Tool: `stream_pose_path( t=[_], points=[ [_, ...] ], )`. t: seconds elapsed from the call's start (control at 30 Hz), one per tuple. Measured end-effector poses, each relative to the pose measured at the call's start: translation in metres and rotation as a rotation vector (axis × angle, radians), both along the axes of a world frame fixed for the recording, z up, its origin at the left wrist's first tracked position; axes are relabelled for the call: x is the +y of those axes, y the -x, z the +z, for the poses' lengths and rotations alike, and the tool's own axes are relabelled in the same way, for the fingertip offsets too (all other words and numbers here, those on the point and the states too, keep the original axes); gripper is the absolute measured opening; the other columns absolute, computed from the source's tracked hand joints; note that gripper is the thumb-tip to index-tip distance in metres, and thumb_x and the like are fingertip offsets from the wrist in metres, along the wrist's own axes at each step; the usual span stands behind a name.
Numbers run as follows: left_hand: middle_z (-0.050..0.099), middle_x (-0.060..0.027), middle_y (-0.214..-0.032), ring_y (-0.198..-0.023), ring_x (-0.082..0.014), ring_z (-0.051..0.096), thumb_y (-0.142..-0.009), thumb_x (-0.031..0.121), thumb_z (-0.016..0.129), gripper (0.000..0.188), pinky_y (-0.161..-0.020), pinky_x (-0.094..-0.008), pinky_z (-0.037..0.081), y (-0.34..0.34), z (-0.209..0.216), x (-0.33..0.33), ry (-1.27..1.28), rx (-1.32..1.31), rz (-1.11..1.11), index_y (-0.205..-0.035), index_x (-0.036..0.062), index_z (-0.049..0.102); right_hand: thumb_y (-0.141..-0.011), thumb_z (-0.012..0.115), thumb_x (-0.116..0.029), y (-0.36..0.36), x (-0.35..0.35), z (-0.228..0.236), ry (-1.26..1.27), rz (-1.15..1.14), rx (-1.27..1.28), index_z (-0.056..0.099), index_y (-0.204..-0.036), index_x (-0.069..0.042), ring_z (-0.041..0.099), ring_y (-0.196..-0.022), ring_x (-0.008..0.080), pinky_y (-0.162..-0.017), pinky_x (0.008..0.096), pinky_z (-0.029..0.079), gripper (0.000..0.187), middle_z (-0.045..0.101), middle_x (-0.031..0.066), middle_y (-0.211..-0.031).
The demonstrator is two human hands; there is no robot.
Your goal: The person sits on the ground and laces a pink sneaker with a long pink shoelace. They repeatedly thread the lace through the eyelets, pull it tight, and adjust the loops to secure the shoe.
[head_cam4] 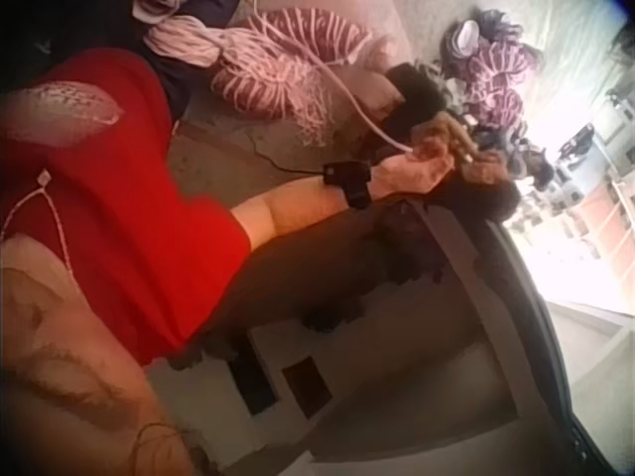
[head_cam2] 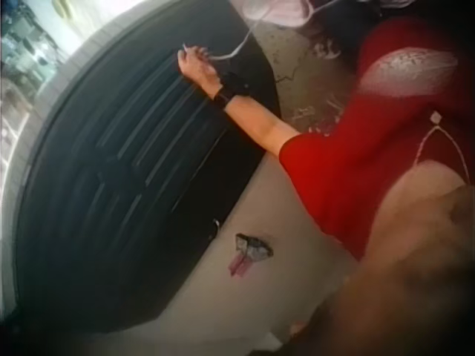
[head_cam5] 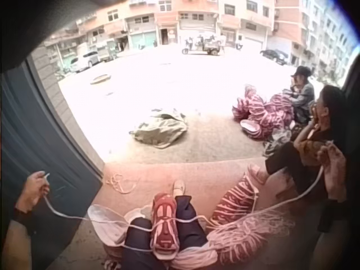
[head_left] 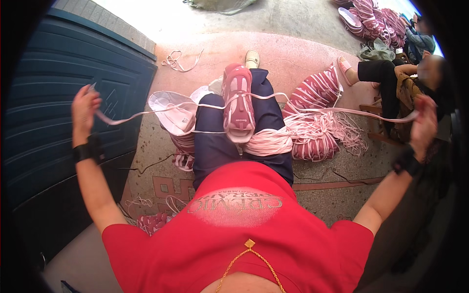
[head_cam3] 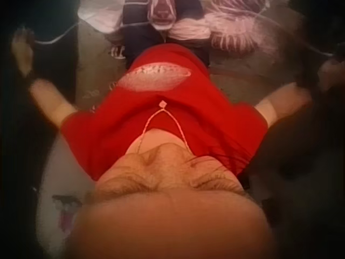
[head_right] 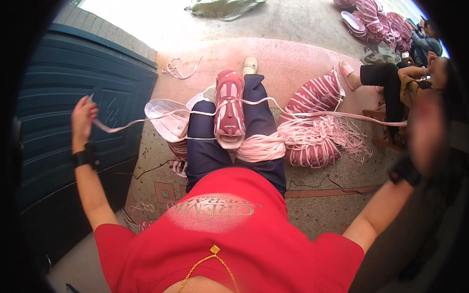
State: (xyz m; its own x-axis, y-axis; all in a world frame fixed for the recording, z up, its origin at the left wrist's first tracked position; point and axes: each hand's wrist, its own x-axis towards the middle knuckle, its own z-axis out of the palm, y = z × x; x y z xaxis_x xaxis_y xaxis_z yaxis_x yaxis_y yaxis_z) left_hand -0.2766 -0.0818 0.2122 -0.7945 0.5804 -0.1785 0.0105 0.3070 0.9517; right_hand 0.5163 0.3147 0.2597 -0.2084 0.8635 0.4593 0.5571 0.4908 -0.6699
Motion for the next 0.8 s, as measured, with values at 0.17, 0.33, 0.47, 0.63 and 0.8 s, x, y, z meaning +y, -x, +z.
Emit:
stream_pose_path(
  t=[0.17, 0.33, 0.47, 0.63, 0.8],
  points=[
    [0.065, -0.0081, -0.089, -0.074, -0.013, 0.063, -0.088, 0.014, 0.06, 0.021, -0.067, -0.0241, 0.052, -0.129, -0.103, 0.1, 0.273, -0.191, -0.53, -0.105, 0.0021, 0.058, -0.085, 0.059, -0.004, 0.227, -0.07, -0.16, -0.089, 0.464, -0.349, 0.067, -0.095, -0.003, 0.058, -0.087, 0.0227, -0.079, 0.0299, 0.045, 0.013, 0.062, 0.0097, -0.089],
    [0.063, -0.0133, -0.094, -0.079, -0.0187, 0.064, -0.091, 0.014, 0.052, 0.014, -0.071, -0.0287, 0.053, -0.245, -0.159, 0.16, 0.36, -0.613, -0.716, -0.096, 0.0002, 0.054, -0.082, 0.058, -0.01, 0.325, -0.152, -0.236, 0.649, 0.701, -0.154, 0.07, -0.082, -0.007, 0.065, -0.071, 0.0281, -0.066, 0.0384, 0.051, 0.012, 0.066, 0.015, -0.082],
    [0.061, -0.0118, -0.089, -0.076, -0.0182, 0.062, -0.091, 0.012, 0.049, 0.012, -0.069, -0.0309, 0.053, -0.267, -0.179, 0.182, 0.524, -0.695, -0.666, -0.092, 0.0006, 0.053, -0.085, 0.055, -0.018, 0.347, -0.157, -0.275, 0.466, 0.737, -0.393, 0.067, -0.081, -0.005, 0.061, -0.082, 0.031, -0.073, 0.0426, 0.047, 0.018, 0.065, 0.0144, -0.086],
    [0.058, -0.0094, -0.084, -0.074, -0.0162, 0.058, -0.092, 0.011, 0.048, 0.011, -0.069, -0.0289, 0.051, -0.277, -0.198, 0.183, 0.418, -0.678, -0.588, -0.091, 0.0015, 0.052, -0.082, 0.053, -0.014, 0.359, -0.157, -0.291, 0.238, 0.625, -0.399, 0.063, -0.084, -0.004, 0.055, -0.096, 0.028, -0.079, 0.0444, 0.042, 0.014, 0.063, 0.0103, -0.095],
    [0.058, -0.0086, -0.089, -0.08, -0.0161, 0.058, -0.093, 0.013, 0.049, 0.01, -0.075, -0.0281, 0.05, -0.285, -0.219, 0.163, 0.119, -0.672, -0.483, -0.092, 0.0036, 0.051, -0.081, 0.053, -0.014, 0.37, -0.149, -0.298, 0.192, 0.552, -0.484, 0.064, -0.086, -0.006, 0.055, -0.099, 0.0255, -0.08, 0.0435, 0.04, 0.015, 0.063, 0.0079, -0.1]
  ],
)
